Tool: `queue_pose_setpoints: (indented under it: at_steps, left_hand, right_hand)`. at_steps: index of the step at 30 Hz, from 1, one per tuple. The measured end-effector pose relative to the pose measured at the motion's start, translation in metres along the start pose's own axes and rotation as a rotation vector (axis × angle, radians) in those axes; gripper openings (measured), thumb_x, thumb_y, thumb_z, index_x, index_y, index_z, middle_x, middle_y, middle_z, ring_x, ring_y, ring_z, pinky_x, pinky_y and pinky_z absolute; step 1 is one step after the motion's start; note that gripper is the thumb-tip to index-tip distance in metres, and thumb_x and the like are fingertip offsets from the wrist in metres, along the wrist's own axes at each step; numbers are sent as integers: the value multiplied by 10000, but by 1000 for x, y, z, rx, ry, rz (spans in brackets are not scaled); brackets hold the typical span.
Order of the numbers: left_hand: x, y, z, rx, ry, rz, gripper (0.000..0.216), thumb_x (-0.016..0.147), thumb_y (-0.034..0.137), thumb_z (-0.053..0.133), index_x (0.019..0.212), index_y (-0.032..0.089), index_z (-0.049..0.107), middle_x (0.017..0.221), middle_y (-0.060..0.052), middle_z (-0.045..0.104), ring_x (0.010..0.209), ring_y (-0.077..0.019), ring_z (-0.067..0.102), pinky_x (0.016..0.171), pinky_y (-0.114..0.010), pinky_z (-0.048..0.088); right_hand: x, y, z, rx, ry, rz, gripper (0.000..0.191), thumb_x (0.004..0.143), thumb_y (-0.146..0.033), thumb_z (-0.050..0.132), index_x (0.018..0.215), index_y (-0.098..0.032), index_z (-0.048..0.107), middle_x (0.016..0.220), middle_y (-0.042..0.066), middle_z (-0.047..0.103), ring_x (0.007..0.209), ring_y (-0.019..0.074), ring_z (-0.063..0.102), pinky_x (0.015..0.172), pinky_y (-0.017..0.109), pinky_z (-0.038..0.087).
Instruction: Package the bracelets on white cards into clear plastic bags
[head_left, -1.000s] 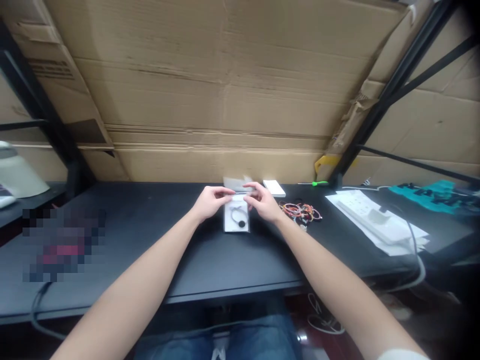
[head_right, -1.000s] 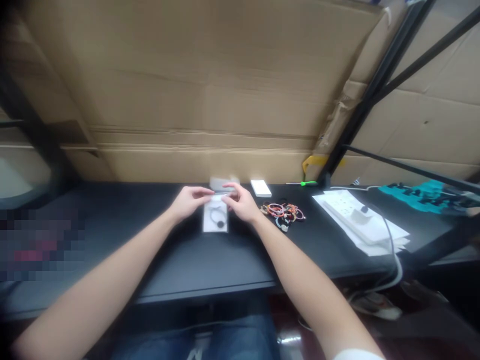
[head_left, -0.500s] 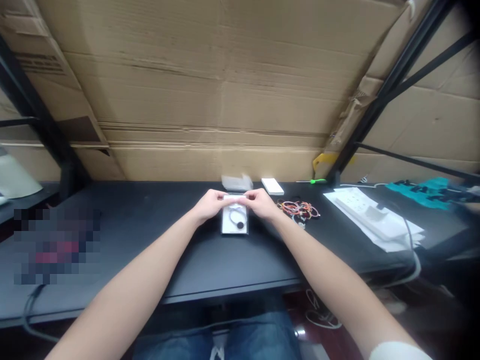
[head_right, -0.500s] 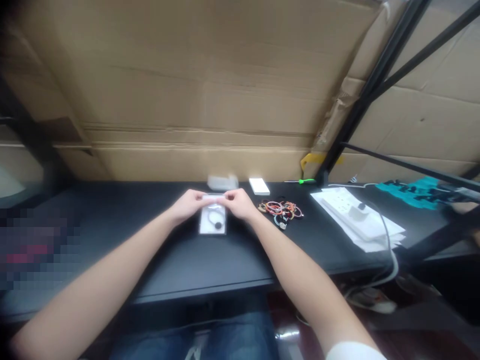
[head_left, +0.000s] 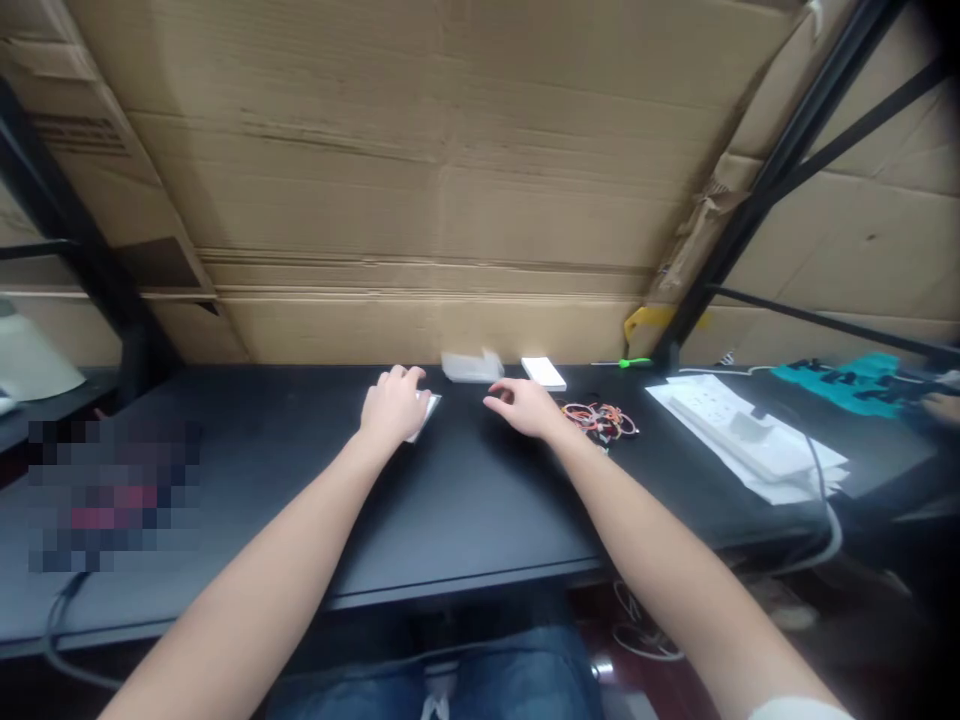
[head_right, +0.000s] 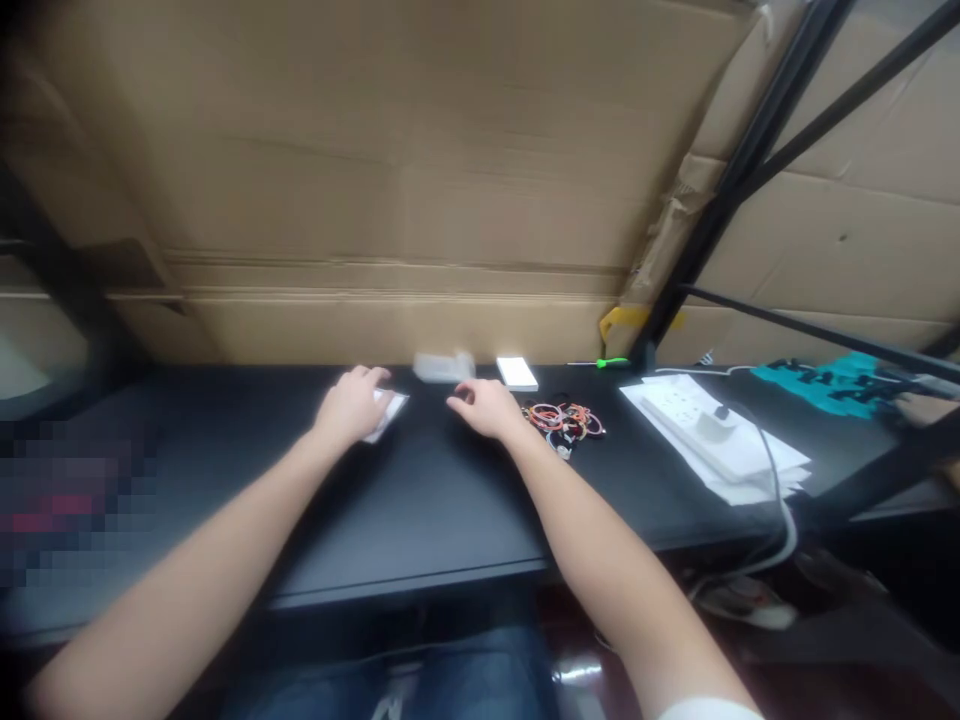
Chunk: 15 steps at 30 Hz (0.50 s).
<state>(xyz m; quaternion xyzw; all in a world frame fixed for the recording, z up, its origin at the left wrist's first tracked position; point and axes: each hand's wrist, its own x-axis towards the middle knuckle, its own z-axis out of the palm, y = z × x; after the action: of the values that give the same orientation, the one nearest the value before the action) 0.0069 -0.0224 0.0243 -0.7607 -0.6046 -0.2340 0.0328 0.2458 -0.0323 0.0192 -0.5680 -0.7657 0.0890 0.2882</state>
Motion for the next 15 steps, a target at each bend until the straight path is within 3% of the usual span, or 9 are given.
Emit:
queue_pose_setpoints:
  at_steps: [2, 4, 8, 12, 15]
  left_hand:
    - [-3, 1, 4, 98, -141, -2, 381, 838, 452, 479, 1104, 220, 623, 1148, -158, 583, 1041, -367, 533, 840, -491, 421]
    - [-1, -6, 8, 156, -215, -4, 341, 832, 403, 483, 1077, 226, 639, 1153, -160, 585, 1033, -370, 537, 826, -498, 424]
    - [14, -38, 12, 172, -216, -3, 318, 831, 221, 433, 1064, 214, 649, 1125, -150, 604, 1016, -325, 563, 828, -441, 436]
    - [26, -59, 15, 155, -191, -31, 418, 811, 249, 462, 1210, 216, 582, 1150, -143, 609, 1017, -303, 572, 838, -392, 442]
    - [28, -60, 16, 178, -156, -57, 408, 801, 311, 481, 1166, 183, 611, 1128, -172, 615, 1042, -344, 548, 857, -435, 426]
  right_hand:
    - [2, 8, -6, -104, 20, 36, 286, 815, -475, 569, 890, -229, 692, 809, 51, 682, 724, 195, 596, 675, 305, 429]
    - [6, 18, -12, -199, 58, 85, 283, 816, -470, 563, 893, -227, 687, 874, 63, 679, 791, 212, 597, 702, 311, 429]
    - [14, 40, -23, -391, 133, 164, 325, 810, -457, 557, 985, -213, 680, 1072, 105, 624, 976, 263, 553, 840, 354, 410]
    - [18, 61, -30, -483, 95, 241, 437, 791, -464, 573, 1131, -196, 628, 1163, 137, 572, 1052, 295, 510, 894, 377, 383]
    - [18, 71, -30, -490, 5, 309, 485, 775, -475, 588, 1172, -199, 603, 1167, 147, 572, 1028, 296, 534, 861, 372, 399]
